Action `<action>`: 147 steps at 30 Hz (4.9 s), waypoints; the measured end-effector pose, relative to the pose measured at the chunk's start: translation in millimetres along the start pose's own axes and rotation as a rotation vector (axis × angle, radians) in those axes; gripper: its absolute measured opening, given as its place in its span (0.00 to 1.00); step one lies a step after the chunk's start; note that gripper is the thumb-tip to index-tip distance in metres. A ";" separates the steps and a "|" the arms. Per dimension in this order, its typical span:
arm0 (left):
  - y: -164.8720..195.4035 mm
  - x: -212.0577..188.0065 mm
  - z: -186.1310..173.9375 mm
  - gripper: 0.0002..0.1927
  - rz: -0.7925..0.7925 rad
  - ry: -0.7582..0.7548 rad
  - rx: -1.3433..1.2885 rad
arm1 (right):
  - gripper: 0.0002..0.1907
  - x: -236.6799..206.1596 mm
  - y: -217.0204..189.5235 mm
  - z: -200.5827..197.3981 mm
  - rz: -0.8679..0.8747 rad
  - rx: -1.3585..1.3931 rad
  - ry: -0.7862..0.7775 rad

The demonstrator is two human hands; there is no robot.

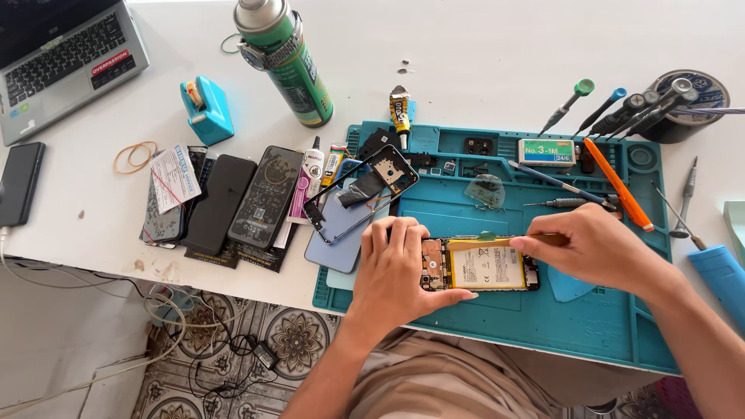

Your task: The person disassembles a smartphone on a repair mat, prying off the back cover and disconnecting internal components, then works the old battery out of the phone body using a pry tool and brush. They then use a screwdriver on the phone and press the new battery into place, continuing reassembly work on the bench.

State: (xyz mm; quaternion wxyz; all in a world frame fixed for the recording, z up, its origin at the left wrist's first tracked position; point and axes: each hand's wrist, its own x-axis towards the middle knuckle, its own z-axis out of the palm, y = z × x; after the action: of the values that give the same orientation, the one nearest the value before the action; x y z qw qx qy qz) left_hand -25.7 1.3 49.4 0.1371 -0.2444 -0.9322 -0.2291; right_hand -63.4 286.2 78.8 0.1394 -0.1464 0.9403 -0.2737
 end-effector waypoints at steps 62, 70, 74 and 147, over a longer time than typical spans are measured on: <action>23.2 22.7 -0.6 0.39 -0.013 -0.159 -0.043 | 0.12 -17.1 30.3 -11.6 -0.204 0.145 0.295; 26.0 35.0 -5.0 0.44 -0.091 -0.285 0.005 | 0.12 -10.0 20.5 -9.7 -0.203 0.078 0.310; 25.1 40.5 -5.9 0.43 -0.034 -0.317 0.056 | 0.11 -10.6 17.6 -11.0 -0.074 0.089 0.303; 37.5 -37.9 26.6 0.13 0.148 0.278 -0.128 | 0.20 -1.2 -0.2 5.2 -0.055 -0.130 0.172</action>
State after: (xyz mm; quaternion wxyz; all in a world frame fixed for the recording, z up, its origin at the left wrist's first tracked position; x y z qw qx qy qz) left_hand 21.9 28.6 26.1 0.2654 -0.2864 -0.8671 -0.3092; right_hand -60.4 283.9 74.9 0.0409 -0.1567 0.9603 -0.2271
